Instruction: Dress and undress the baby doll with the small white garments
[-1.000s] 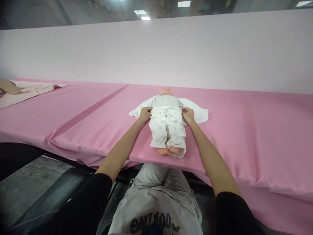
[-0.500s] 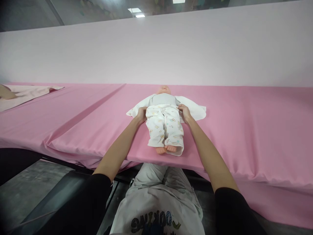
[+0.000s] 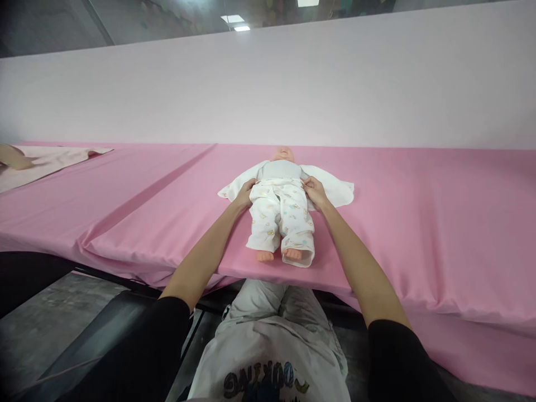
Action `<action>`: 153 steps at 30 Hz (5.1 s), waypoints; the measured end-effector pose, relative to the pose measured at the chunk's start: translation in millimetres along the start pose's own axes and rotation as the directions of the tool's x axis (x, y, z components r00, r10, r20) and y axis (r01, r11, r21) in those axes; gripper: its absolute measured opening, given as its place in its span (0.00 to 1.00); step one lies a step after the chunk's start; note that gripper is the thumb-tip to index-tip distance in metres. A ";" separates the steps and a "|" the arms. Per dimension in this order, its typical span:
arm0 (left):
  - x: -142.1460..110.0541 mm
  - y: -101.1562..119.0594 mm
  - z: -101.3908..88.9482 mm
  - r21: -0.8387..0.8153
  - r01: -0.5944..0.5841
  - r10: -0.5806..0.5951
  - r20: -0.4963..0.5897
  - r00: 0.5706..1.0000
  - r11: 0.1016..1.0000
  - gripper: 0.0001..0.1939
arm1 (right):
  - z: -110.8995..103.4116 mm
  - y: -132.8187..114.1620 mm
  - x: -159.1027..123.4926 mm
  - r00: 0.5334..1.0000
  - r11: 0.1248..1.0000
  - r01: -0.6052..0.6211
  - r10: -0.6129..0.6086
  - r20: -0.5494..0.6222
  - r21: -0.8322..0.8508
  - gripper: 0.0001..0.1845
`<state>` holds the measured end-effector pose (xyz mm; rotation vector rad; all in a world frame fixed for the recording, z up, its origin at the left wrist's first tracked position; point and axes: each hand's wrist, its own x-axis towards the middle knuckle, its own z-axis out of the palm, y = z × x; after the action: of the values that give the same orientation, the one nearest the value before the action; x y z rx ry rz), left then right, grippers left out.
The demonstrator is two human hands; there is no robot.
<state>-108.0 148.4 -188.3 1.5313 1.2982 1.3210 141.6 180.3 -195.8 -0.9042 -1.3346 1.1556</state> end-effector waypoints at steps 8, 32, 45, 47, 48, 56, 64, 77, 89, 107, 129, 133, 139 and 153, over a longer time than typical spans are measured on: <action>-3.4 10.3 16.5 0.153 -0.110 0.141 -0.204 0.969 0.982 0.17 | 8.2 8.5 11.4 0.933 0.966 0.079 -0.158 -0.322 -0.245 0.25; -8.4 31.5 -12.4 0.593 -0.243 0.221 0.111 0.969 0.767 0.09 | -6.8 -16.1 -3.8 0.998 0.978 0.018 -0.004 0.069 -0.207 0.11; 20.9 47.1 -7.1 0.861 -0.107 -0.052 0.152 0.987 0.497 0.11 | -0.6 -35.7 25.6 0.994 0.282 0.094 0.028 0.106 -0.955 0.12; 26.6 48.2 -6.0 0.876 -0.077 -0.102 0.142 0.984 0.476 0.12 | 1.8 -36.5 28.5 0.993 0.241 0.077 0.066 0.096 -0.967 0.14; 29.2 46.6 -4.2 0.882 -0.063 -0.102 0.125 0.987 0.466 0.12 | 4.0 -36.8 29.0 0.995 0.215 0.061 0.063 0.077 -0.975 0.15; 43.7 21.0 9.9 0.851 0.112 0.040 -0.155 0.987 0.513 0.12 | 23.4 -33.8 35.1 0.998 0.038 -0.053 -0.036 -0.055 -0.998 0.19; 35.0 2.4 2.7 0.784 0.062 0.188 -0.224 0.956 0.618 0.13 | 15.4 -19.9 32.9 0.968 0.231 -0.175 -0.138 -0.211 -0.957 0.14; 15.6 0.5 11.2 0.822 0.113 0.260 -0.302 0.917 0.559 0.17 | -13.9 -45.1 41.5 0.976 0.300 -0.212 0.022 -0.215 -0.930 0.30; 9.4 2.4 7.1 0.765 -0.050 0.365 -0.247 0.898 0.642 0.18 | -16.0 -45.6 43.5 0.960 0.403 -0.228 -0.061 -0.275 -0.886 0.20; 10.6 3.1 15.8 0.876 -0.063 0.206 -0.042 0.978 0.477 0.25 | -53.7 -34.2 41.5 0.948 0.458 -0.241 -0.078 -0.309 -0.856 0.08; 5.5 11.3 15.2 0.930 0.051 0.224 -0.140 0.965 0.363 0.18 | 74.5 -98.4 1.5 0.924 0.205 0.380 -0.040 0.380 -0.902 0.22; 5.4 10.9 15.6 0.920 0.070 0.231 -0.169 0.958 0.385 0.19 | 69.7 -103.9 0.2 0.918 0.500 0.360 -0.038 0.395 -0.788 0.15; 6.0 11.0 12.2 0.908 0.040 0.239 -0.152 0.959 0.417 0.16 | 57.9 -91.9 13.1 0.983 0.655 0.170 -0.062 0.172 -0.736 0.11; 11.9 6.2 12.1 0.954 0.075 0.084 -0.103 0.991 0.289 0.10 | 35.9 -41.1 37.3 0.976 0.685 -0.070 -0.102 -0.191 -0.726 0.18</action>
<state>-95.1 159.6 -182.1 2.2106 2.4568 0.5055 106.3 202.0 -144.3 -1.5416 -1.6365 0.4388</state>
